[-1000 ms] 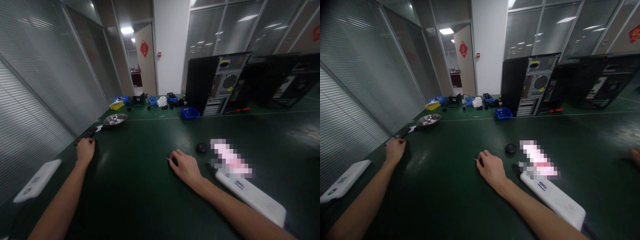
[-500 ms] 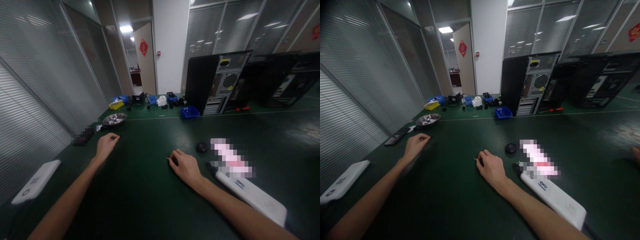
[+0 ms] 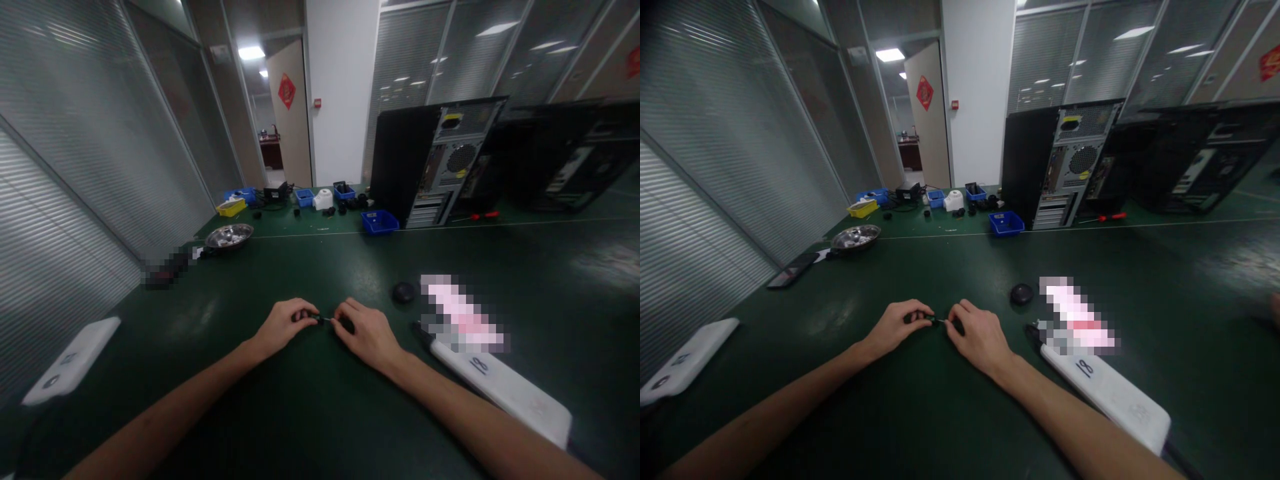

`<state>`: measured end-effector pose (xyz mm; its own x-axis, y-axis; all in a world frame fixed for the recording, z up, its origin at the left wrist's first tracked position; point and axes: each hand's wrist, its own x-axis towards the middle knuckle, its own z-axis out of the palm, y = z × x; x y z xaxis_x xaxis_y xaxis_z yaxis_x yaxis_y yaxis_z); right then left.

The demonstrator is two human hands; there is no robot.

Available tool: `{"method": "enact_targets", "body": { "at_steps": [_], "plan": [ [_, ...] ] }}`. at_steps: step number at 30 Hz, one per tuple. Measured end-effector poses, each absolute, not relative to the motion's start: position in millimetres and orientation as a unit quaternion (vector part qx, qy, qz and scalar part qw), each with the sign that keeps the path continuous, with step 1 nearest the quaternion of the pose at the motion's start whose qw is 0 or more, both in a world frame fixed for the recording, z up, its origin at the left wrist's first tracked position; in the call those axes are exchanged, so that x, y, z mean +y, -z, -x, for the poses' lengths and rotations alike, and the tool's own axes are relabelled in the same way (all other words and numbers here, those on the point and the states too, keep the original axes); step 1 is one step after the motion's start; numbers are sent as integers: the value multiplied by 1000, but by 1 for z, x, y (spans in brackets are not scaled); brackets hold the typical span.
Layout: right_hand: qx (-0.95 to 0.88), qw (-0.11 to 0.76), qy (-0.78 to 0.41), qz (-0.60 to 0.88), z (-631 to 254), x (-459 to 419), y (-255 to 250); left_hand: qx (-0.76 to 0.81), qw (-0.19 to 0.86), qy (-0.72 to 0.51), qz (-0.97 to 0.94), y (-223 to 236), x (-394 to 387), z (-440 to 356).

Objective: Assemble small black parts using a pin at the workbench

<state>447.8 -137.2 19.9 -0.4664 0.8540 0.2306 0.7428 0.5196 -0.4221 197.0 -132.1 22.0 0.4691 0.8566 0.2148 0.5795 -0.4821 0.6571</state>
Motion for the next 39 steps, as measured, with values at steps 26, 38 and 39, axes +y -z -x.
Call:
{"method": "enact_targets", "body": {
  "at_steps": [26, 38, 39],
  "plan": [
    [-877, 230, -140, 397, -449, -138, -19, 347, 211, -260, -876, -18, -140, -199],
    [-880, 243, -144, 381, -450, -139, -18, 362, 232, -295, -853, -17, -143, -205],
    [-879, 245, -143, 383, -450, -139, -18, 368, 238, -299, -848, -18, -144, -206]
  ]
}}
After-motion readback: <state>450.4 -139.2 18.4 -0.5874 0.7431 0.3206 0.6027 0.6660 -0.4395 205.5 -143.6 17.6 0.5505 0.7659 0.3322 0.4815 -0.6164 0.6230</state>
